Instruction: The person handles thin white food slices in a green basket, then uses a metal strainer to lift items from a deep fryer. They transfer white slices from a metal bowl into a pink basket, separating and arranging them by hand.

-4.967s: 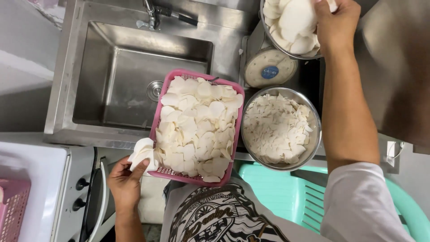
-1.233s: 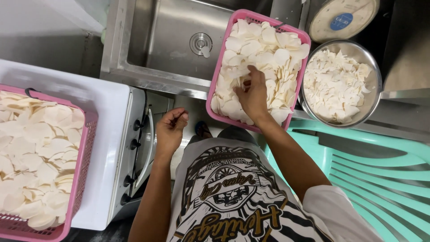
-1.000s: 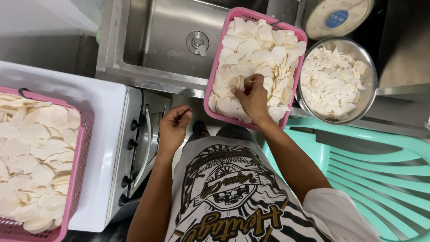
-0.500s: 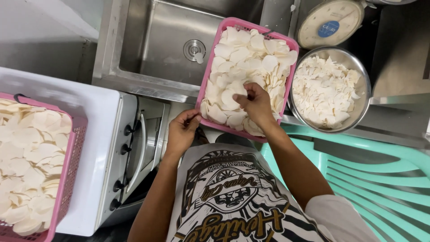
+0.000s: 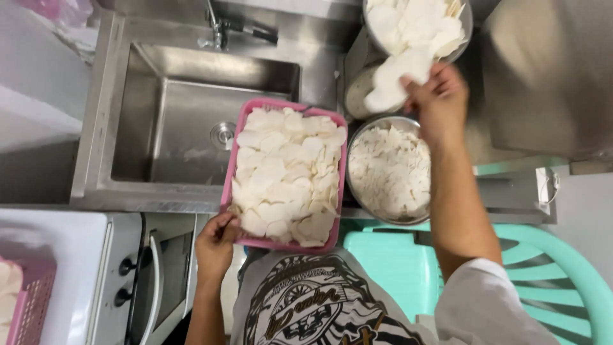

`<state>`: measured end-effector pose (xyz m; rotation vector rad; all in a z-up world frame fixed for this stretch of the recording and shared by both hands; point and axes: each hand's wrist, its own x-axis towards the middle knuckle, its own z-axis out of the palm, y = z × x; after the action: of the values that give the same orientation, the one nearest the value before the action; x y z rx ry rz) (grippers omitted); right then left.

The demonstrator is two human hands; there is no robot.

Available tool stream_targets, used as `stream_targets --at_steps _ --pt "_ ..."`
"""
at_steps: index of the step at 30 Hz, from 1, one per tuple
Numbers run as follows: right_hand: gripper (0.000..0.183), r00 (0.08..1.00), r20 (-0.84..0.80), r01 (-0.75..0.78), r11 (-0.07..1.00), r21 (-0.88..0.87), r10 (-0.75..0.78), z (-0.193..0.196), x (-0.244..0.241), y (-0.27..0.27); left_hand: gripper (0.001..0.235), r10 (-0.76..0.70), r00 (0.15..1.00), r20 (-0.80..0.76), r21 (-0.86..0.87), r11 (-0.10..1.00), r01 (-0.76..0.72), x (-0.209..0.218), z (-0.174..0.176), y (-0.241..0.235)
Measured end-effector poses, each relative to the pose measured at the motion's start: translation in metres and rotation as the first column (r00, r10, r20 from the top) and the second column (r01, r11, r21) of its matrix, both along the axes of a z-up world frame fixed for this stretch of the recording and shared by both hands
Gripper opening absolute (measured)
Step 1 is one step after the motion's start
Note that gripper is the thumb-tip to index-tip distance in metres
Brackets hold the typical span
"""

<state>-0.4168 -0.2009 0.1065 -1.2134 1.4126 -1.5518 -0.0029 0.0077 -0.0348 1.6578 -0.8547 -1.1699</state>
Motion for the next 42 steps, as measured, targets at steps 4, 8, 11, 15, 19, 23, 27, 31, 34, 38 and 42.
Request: stream_targets --at_steps 4,8,11,15,19,23,27,31,34,38,42 --pt "0.022 0.81 -0.499 0.031 0.873 -0.486 -0.307 0.056 -0.049 -0.06 0.027 0.048 0.999 0.022 0.098 0.994 -0.05 -0.007 0.011 0.0" --pt "0.046 0.583 -0.784 -0.244 0.875 -0.419 -0.213 0.034 -0.098 -0.121 0.031 0.107 0.993 0.052 0.141 0.984 -0.113 -0.015 0.015 0.001" --pt "0.026 0.599 -0.797 -0.019 0.994 -0.106 -0.074 0.03 -0.105 -0.134 0.033 0.162 0.987 -0.003 0.109 0.981 -0.16 -0.019 0.01 0.002" --pt "0.008 0.567 -0.815 0.074 0.993 -0.092 -0.118 0.021 -0.112 -0.152 0.03 0.188 0.982 0.021 0.057 0.98 -0.189 -0.023 0.003 0.007" --pt "0.052 0.567 -0.802 0.088 0.954 0.286 0.189 0.042 -0.079 -0.144 0.028 0.187 0.98 0.074 0.041 0.981 -0.19 -0.026 0.007 0.008" --pt "0.039 0.429 -0.883 0.025 0.974 0.224 0.192 0.015 -0.088 -0.179 0.034 0.2 0.978 0.054 0.033 0.979 -0.202 -0.027 0.002 0.01" --pt "0.016 0.461 -0.887 -0.031 0.999 0.015 0.027 0.001 -0.102 -0.202 0.031 0.213 0.976 0.049 0.026 0.976 -0.214 -0.029 0.001 0.007" --pt "0.014 0.602 -0.76 -0.107 0.968 0.227 0.244 0.018 -0.079 -0.184 0.028 0.232 0.971 0.059 -0.016 0.973 -0.232 -0.028 -0.009 0.01" --pt "0.017 0.639 -0.767 -0.181 0.957 -0.225 -0.059 -0.013 -0.115 -0.214 0.029 0.225 0.971 0.077 -0.01 0.974 -0.225 -0.03 0.0 0.009" --pt "0.016 0.643 -0.757 -0.193 0.932 -0.306 -0.115 0.008 -0.09 -0.162 0.026 0.226 0.971 0.077 -0.036 0.974 -0.224 -0.029 -0.003 0.009" --pt "0.016 0.679 -0.73 -0.347 0.91 -0.225 0.079 0.011 -0.039 -0.093 0.027 0.21 0.974 0.082 -0.016 0.978 -0.21 -0.028 0.002 0.008"
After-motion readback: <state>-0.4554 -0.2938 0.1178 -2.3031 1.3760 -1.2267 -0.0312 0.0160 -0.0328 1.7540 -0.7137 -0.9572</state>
